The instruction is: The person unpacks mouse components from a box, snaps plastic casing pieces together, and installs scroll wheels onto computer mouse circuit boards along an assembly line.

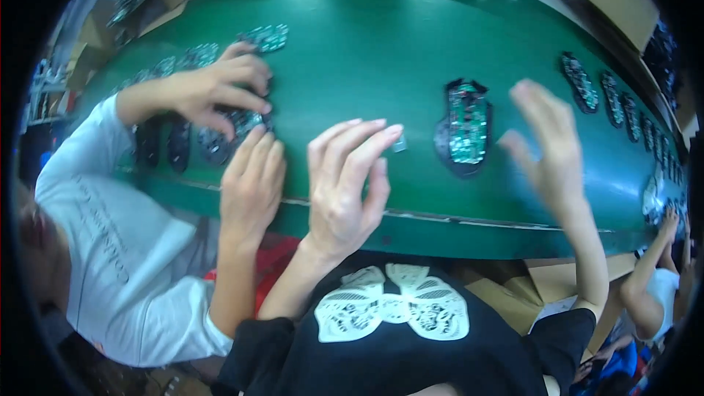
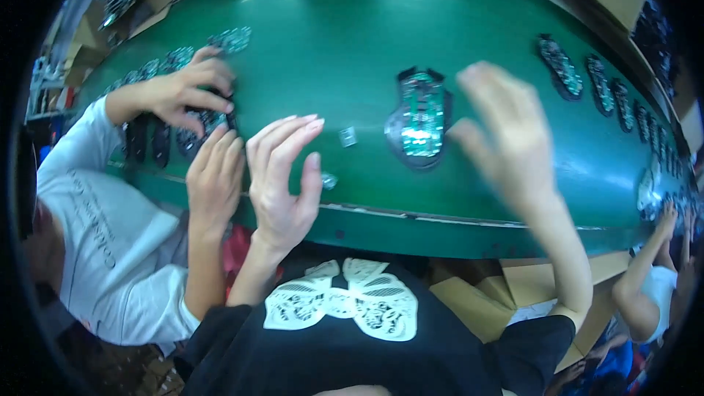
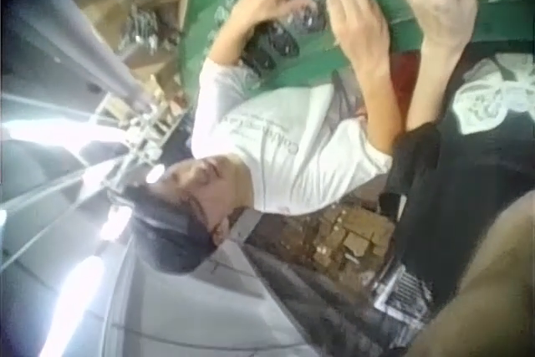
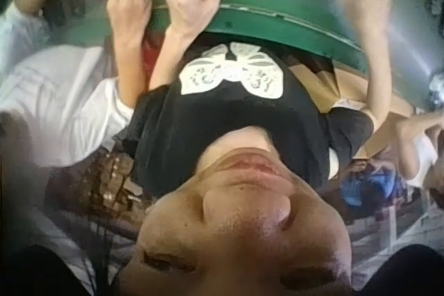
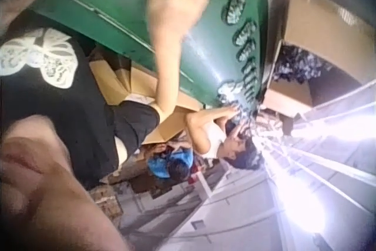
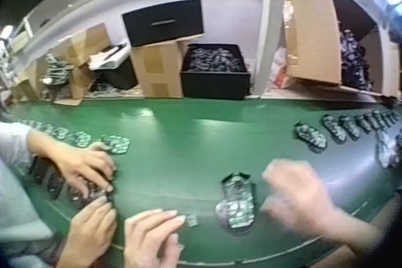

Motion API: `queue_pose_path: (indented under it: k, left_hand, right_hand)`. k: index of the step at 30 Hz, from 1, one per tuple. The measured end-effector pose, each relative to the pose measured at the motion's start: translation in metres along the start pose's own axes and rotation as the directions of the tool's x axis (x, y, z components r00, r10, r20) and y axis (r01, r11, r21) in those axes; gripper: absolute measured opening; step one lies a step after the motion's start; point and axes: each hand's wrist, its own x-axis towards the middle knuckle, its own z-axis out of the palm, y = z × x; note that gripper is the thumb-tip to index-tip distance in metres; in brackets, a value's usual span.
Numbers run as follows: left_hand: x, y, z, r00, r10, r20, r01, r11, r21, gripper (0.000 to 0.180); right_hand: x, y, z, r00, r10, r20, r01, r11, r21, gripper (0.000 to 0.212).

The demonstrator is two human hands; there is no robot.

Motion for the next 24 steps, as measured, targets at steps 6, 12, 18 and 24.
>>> queue_pose_path:
  k: [6, 12, 18, 24]
  left_hand:
    - [0.013, 0.007, 0.005, 0.972, 0.134, -0.194, -0.139, 0.990, -0.012, 0.033]
    - [0.013, 0.014, 0.013, 0.965, 0.112, -0.237, -0.140, 0.985, -0.104, 0.036]
    - [0.024, 0.017, 0.020, 0.957, 0.110, -0.267, -0.168, 0.964, -0.206, 0.040]
    - [0.037, 0.013, 0.027, 0.955, 0.090, -0.284, -0.159, 0.960, -0.231, 0.039]
  right_hand:
    - [0.010, -0.101, 0.071, 0.948, -0.265, 0.175, 0.239, 0.958, 0.155, 0.087]
    - [0.025, -0.086, 0.121, 0.951, -0.180, 0.252, 0.133, 0.972, 0.192, 0.071]
    - [0.131, -0.098, 0.171, 0.997, 0.039, 0.066, -0.054, 0.967, 0.249, 0.072]
    - [0.210, -0.123, 0.205, 0.986, 0.124, -0.110, -0.061, 0.889, 0.453, 0.071]
